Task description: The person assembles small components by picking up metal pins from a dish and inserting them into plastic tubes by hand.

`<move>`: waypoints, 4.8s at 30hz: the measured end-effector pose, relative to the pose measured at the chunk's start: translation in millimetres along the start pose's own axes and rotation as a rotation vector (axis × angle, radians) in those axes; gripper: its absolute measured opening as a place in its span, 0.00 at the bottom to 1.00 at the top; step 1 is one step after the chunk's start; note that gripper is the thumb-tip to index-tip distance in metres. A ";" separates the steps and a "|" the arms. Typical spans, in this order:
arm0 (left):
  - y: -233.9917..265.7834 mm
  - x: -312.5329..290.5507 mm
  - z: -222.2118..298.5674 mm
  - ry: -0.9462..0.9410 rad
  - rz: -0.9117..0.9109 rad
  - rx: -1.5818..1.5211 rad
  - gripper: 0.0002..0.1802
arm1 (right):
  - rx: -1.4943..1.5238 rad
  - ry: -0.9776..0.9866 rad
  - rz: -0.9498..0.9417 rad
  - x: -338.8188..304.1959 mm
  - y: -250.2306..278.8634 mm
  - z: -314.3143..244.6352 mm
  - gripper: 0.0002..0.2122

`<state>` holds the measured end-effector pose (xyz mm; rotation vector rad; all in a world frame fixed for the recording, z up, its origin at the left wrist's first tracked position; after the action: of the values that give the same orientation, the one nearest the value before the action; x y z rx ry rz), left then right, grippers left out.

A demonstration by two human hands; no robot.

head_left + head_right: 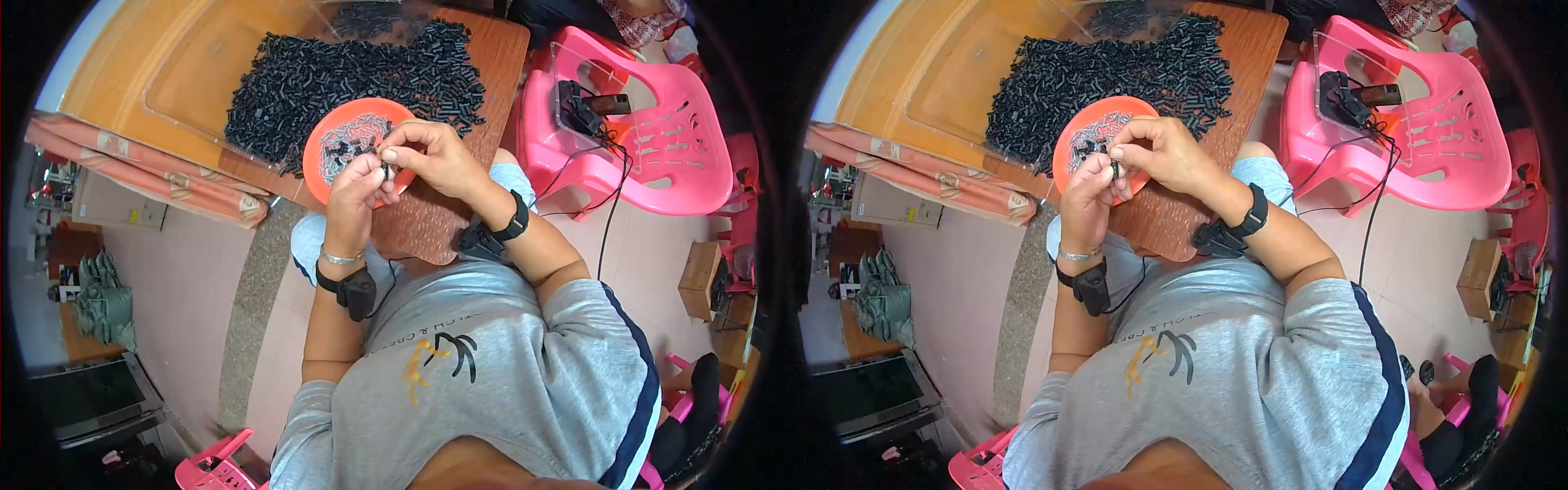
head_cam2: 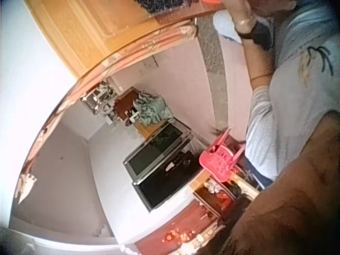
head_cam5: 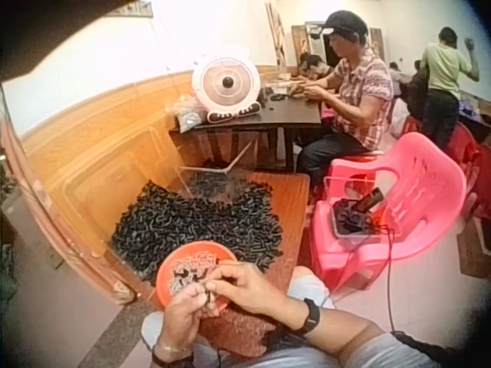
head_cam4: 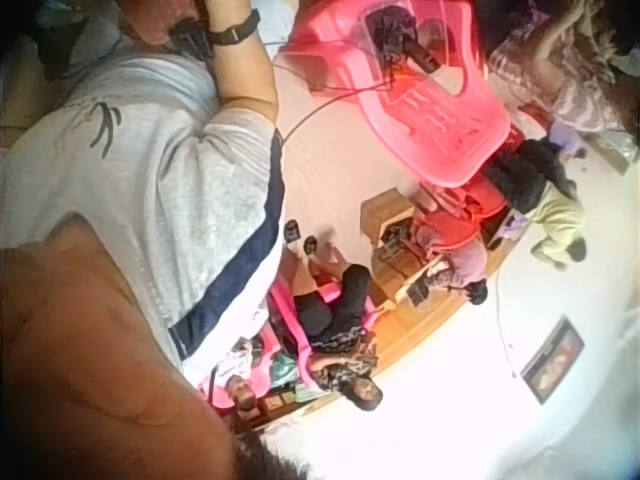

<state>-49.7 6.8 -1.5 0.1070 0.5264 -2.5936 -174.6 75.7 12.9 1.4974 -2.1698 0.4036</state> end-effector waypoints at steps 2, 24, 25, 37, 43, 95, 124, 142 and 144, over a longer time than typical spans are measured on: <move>-2.6 0.0 0.0 0.005 -0.029 -0.037 0.08 | 0.043 0.019 0.003 0.9 1.1 1.1 0.05; -3.9 -2.8 3.6 -0.013 -0.023 -0.308 0.08 | -0.373 0.223 -0.074 -0.6 -11.0 -22.1 0.16; -4.1 -2.9 3.3 -0.014 -0.023 -0.310 0.08 | -0.374 0.222 -0.076 -0.1 -12.0 -22.8 0.16; -9.4 -5.9 -0.9 -0.050 0.020 -0.242 0.09 | -0.580 0.438 -0.098 -0.9 -11.4 -37.6 0.12; -14.2 -8.2 -1.7 -0.059 0.104 -0.255 0.10 | -0.642 0.472 -0.095 -3.8 -15.7 -37.4 0.11; 79.8 -18.8 31.7 -0.222 0.341 -0.344 0.11 | -1.214 -0.005 -0.809 154.4 46.6 101.2 0.14; 73.7 -14.6 28.4 -0.176 0.349 -0.335 0.11 | -1.063 0.043 -0.796 157.0 27.1 107.8 0.10; 21.1 -10.8 23.3 -0.145 0.258 -0.097 0.12 | 0.246 -0.222 -0.185 29.7 -15.3 -12.6 0.07; 15.7 -9.8 21.5 -0.151 0.252 -0.124 0.10 | 0.300 -0.180 -0.126 23.2 -21.7 -15.3 0.06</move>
<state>-33.1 -9.8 14.5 -0.0606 0.5776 -2.2967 -157.9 56.9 37.7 1.8872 -2.2085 0.5921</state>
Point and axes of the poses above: each hand's wrist, its own x-axis towards the middle knuckle, its own y-axis out of the back of the hand, z = x × y, the point moved 4 cm from there along x, towards the middle knuckle, and after that the axes turned 10 degrees about y, right-handed, at the moved point
